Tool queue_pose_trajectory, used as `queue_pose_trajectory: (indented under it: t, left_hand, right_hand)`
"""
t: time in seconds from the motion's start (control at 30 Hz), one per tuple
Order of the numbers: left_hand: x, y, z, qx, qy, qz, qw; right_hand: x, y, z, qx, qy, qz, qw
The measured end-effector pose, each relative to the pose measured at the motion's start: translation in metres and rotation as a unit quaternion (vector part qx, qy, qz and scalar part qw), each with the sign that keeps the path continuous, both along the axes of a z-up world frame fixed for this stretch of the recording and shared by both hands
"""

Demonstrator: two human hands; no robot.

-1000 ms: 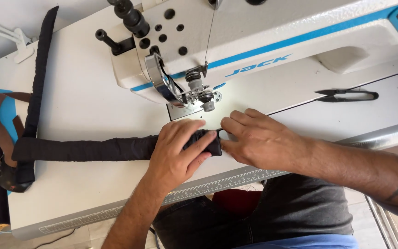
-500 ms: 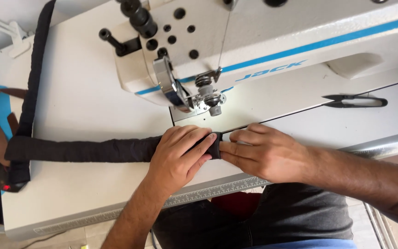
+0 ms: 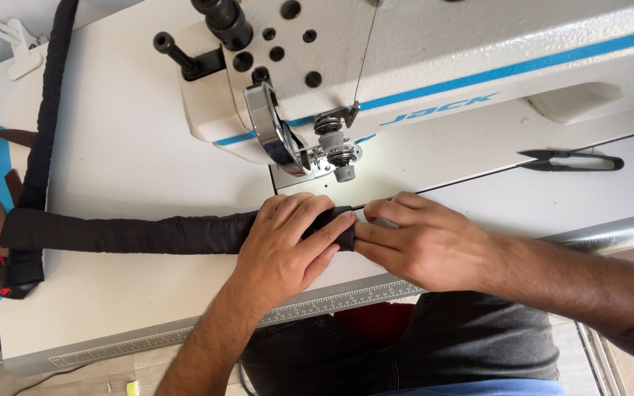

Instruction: The person is folding a padded leather strap and sewing it using an industrial sewing machine.

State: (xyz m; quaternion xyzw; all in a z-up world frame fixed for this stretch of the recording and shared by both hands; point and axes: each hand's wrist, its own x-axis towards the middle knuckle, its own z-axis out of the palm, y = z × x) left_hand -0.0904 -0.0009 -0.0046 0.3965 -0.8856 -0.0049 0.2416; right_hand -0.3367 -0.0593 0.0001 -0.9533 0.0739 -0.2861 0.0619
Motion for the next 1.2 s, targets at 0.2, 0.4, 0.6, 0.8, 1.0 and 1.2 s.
queue_pose_trajectory:
  t: [0.2,0.4,0.6,0.8,1.0,1.2]
  left_hand:
    - [0.001,0.002,-0.003,0.012,-0.041,0.013,0.999]
    - [0.005,0.003,-0.005,0.020,-0.045,0.014,0.999]
    - [0.009,0.003,-0.006,0.032,-0.052,0.004,0.998]
    - [0.008,0.004,-0.005,0.039,-0.072,0.013,0.997]
    - [0.009,0.006,-0.003,0.053,-0.079,0.023,0.995]
    - [0.014,0.010,-0.010,0.070,-0.075,0.027,0.994]
  right_hand:
    - [-0.002,0.000,0.003,-0.008,-0.058,0.005,0.998]
    - [0.003,0.002,0.000,-0.033,-0.053,-0.012,0.998]
    - [0.009,0.002,0.001,-0.021,0.010,-0.011,1.000]
    - [0.007,0.002,-0.001,-0.036,-0.030,-0.008,0.999]
    - [0.010,0.005,0.002,-0.034,-0.071,0.010,0.997]
    - [0.017,0.007,0.003,-0.035,-0.037,0.018,0.999]
